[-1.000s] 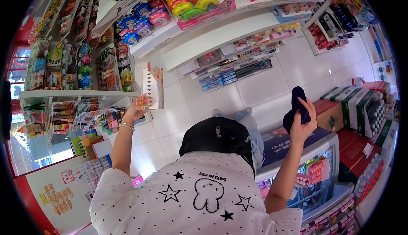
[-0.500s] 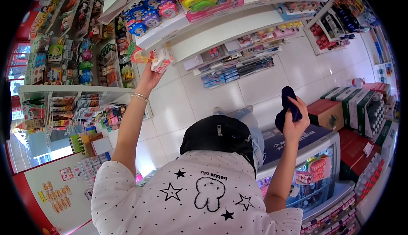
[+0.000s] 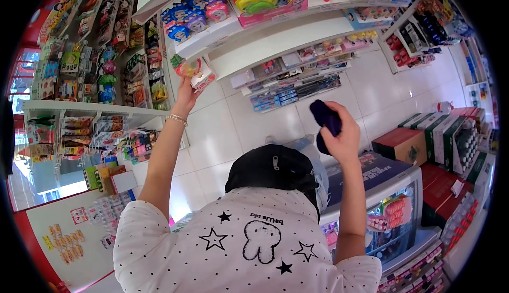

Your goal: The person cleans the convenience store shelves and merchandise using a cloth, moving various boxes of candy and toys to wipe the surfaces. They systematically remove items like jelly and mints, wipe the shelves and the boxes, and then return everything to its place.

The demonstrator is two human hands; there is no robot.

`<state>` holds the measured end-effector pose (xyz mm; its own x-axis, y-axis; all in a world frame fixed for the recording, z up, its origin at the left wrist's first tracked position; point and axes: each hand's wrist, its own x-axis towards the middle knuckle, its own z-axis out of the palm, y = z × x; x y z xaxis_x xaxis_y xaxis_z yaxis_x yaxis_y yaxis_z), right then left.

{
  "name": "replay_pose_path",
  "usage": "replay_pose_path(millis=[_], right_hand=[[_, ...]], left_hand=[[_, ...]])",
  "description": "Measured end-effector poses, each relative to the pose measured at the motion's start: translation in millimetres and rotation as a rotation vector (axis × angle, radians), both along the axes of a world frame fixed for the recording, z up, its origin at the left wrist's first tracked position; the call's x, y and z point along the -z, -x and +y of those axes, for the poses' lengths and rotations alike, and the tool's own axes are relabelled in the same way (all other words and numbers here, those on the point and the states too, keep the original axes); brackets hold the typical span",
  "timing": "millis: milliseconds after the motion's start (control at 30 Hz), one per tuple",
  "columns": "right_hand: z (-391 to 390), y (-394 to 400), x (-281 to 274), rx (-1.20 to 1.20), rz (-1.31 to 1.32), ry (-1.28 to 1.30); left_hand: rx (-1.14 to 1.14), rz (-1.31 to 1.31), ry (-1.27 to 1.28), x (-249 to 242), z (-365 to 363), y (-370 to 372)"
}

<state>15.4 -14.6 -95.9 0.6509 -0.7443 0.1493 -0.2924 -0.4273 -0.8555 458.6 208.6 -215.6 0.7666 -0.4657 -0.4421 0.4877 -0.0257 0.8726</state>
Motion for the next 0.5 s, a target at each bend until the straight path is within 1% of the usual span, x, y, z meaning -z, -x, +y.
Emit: replay_pose_path(millis=[67, 133, 200, 300, 400, 500], right_hand=[[3.2, -38.4, -16.7, -0.256, -0.039, 0.198], [14.6, -75.5, -32.7, -0.454, 0.086, 0.202], [24.5, -116.1, -35.6, -0.627, 0.086, 0.268], [37.4, -170.6, -23.1, -0.702, 0.086, 0.312], [46.6, -214.8, -17.1, -0.717, 0.213, 0.259], [50.5, -245.7, 2.8, -0.65, 0.273, 0.279]], left_hand=[[0.015, -0.062, -0.025, 1.8, 3.0, -3.7], [-0.006, -0.091, -0.062, 3.1, 3.9, -7.9], [-0.064, -0.086, -0.11, 3.5, 4.6, -12.1], [-0.101, -0.203, -0.239, -4.8, 10.8, -11.6], [-0.034, -0.394, -0.347, -3.5, 22.6, -22.0], [0.013, -0.61, -0.478, -35.3, 22.2, -16.8]])
